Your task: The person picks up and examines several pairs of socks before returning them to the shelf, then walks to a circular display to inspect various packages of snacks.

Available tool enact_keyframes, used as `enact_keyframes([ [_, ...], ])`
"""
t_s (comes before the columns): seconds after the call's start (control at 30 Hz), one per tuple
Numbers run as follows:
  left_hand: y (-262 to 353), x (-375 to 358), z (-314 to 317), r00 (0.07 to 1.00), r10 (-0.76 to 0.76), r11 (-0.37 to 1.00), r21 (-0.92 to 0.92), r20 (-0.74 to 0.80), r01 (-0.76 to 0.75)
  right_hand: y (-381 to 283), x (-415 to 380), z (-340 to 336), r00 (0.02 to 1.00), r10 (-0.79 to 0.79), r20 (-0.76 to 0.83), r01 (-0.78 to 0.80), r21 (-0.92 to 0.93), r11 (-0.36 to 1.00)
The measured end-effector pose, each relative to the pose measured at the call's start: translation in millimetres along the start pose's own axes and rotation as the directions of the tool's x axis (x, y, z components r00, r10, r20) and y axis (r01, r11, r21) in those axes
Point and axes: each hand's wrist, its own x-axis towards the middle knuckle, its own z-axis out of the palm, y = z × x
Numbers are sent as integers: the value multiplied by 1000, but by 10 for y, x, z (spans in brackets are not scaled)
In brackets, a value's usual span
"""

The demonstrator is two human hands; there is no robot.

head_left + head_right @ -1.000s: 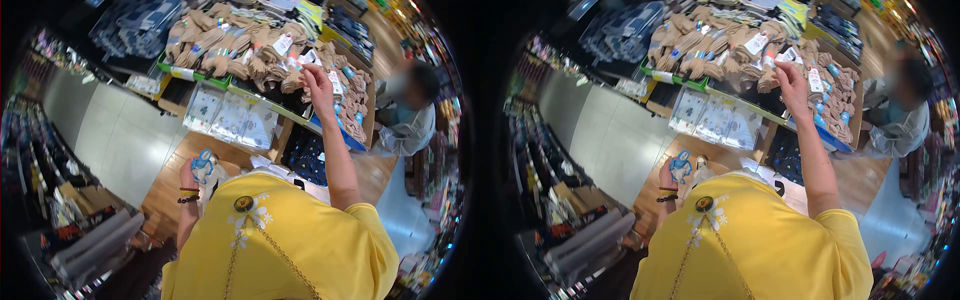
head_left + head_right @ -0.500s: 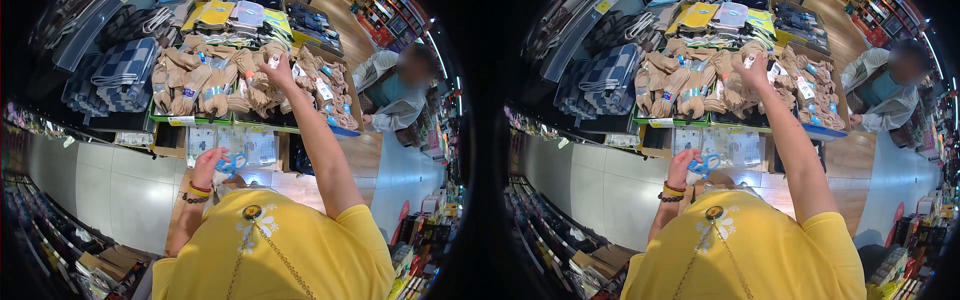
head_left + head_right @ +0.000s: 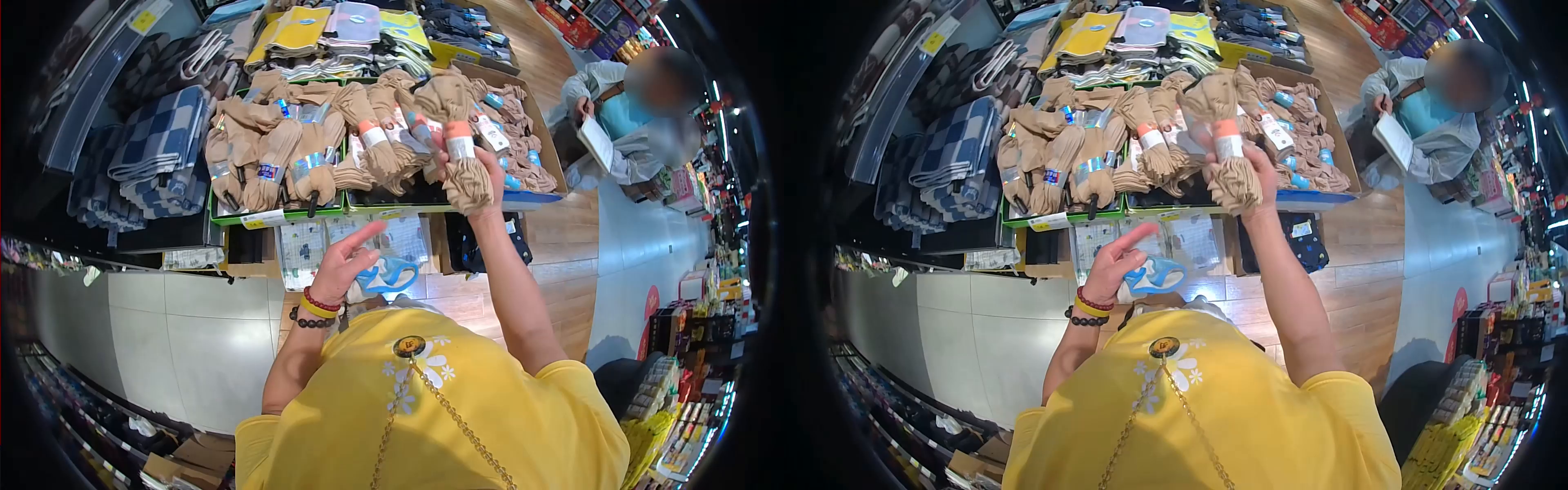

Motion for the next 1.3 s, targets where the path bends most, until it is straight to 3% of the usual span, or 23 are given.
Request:
enact_keyframes([
  [0.1, 91, 120, 66, 991, -6, 994, 111, 133, -8, 80, -112, -186, 966, 90, 242, -122, 124, 985],
  [0.17, 162, 187, 146, 981, -23, 993, 120, 193, 0, 158, -141, -315, 976, 112, 185, -130, 88, 988],
  [0.2, 221, 217, 218, 977, -18, 994, 109, 213, -6, 178, -150, -359, 964, 129, 232, -158, 111, 981],
  [0.3, 289, 270, 400, 970, -35, 997, 76, 242, 17, 195, -129, -318, 1000, -16, 23, 18, -113, 993],
  [0.33, 282, 279, 434, 969, -45, 997, 66, 244, 30, 175, -72, -495, 1000, 5, -29, -8, -106, 994],
  [0.43, 193, 295, 423, 971, -88, 985, 162, 222, 52, 115, -5, -408, 986, 3, -166, 5, 45, 999],
  [0.47, 178, 295, 430, 972, -95, 981, 185, 214, 56, 82, 22, -416, 992, 11, -122, 3, 108, 994],
  [0.57, 190, 292, 465, 980, -73, 957, 290, 184, 17, 77, 38, -379, 967, -105, -231, 118, 41, 992],
  [0.67, 150, 313, 477, 987, -74, 917, 400, 141, 11, 101, 54, -338, 964, -198, -175, 198, -20, 980],
  [0.8, 125, 345, 537, 992, -85, 916, 399, 98, 39, 106, 55, -201, 964, -253, -85, 252, -24, 967],
  [0.9, 57, 406, 558, 996, -74, 940, 336, 45, 55, 80, 54, -208, 976, -216, 21, 215, 42, 976],
  [0.97, -49, 398, 569, 998, -67, 955, 289, 3, 64, 45, 64, -261, 972, -219, 83, 228, -110, 968],
  [1.0, -115, 386, 531, 999, -35, 904, 425, -30, 44, 28, 35, -205, 970, -233, 69, 240, -129, 962],
  [1.13, -254, 345, 486, 990, 85, 868, 496, -110, -19, -24, -37, -288, 992, -117, 36, 119, -50, 992],
  [1.3, -231, 257, 490, 977, 138, 801, 598, -165, -12, -117, -169, -229, 986, -88, -140, 41, -312, 949],
])
